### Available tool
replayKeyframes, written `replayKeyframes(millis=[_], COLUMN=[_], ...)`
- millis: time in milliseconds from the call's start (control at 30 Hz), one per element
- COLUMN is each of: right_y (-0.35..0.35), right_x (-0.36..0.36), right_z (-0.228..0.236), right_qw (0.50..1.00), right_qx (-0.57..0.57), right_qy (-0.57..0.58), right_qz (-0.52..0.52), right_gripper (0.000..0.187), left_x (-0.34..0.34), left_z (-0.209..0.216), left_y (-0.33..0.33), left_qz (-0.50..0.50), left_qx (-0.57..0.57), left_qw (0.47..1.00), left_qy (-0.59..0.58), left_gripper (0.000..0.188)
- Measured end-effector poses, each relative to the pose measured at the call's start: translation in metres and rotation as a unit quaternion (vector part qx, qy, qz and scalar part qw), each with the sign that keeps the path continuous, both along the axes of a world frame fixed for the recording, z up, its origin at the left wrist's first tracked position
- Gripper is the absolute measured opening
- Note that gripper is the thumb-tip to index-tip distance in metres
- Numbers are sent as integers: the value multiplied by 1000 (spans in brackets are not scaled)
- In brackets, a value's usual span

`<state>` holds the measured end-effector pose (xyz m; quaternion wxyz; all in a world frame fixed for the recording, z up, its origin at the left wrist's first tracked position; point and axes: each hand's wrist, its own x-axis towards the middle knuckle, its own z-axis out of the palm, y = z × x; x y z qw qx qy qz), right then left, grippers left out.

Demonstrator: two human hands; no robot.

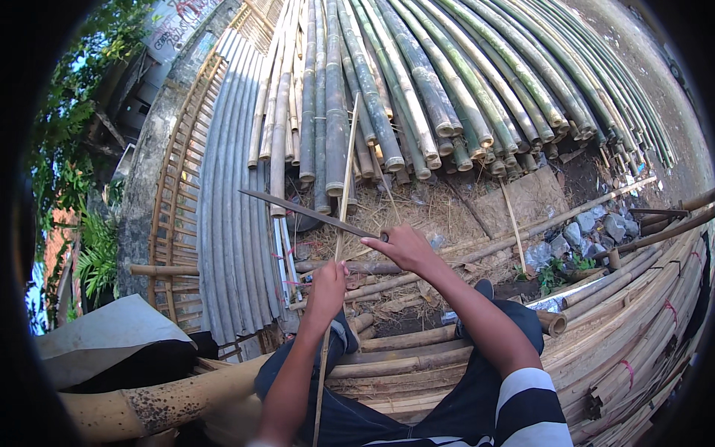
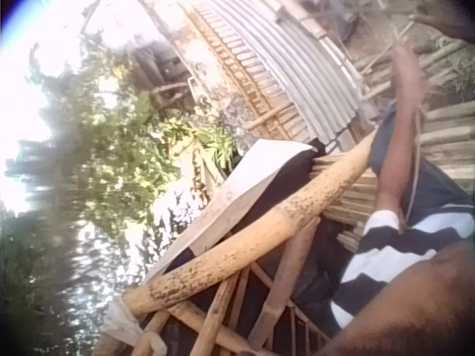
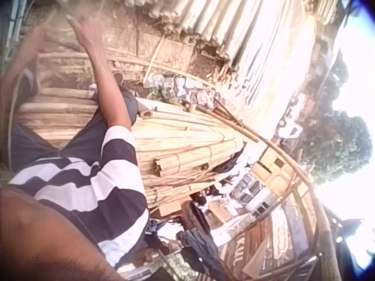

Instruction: Splitting and shaving bamboo poles into thin, flexible strips using a large knife.

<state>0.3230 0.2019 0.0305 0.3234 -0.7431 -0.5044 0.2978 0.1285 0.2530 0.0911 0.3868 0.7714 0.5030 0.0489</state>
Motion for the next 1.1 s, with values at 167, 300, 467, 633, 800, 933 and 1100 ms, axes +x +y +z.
replayKeyframes(millis=[167, 300, 467, 633, 800, 933, 1100], right_y=[2, -1, 0, -3, -9, -3, 2], right_x=[0, 14, 17, 8, -9, 40, 40], right_z=[5, -11, -20, -22, -4, -20, -22], right_qw=[992, 987, 980, 961, 963, 979, 988], right_qx=[73, 92, 110, 180, 103, 14, 14], right_qy=[-96, -133, -163, -208, -237, -121, -86], right_qz=[42, 18, 12, -30, 81, -162, -129], right_gripper=[68, 66, 65, 65, 69, 75, 76], left_x=[-1, 15, 15, 14, 0, -4, -1], left_z=[5, 25, 17, 17, 0, 3, 5], left_y=[-8, -10, -10, -11, -9, -27, -19], left_qz=[-36, -44, -47, -49, -43, -73, -60], left_qx=[59, 41, 54, 64, 59, 59, -4], left_qw=[997, 998, 997, 996, 997, 996, 998], left_qy=[24, 13, 23, 30, 16, 1, -18], left_gripper=[31, 31, 30, 30, 30, 31, 33])
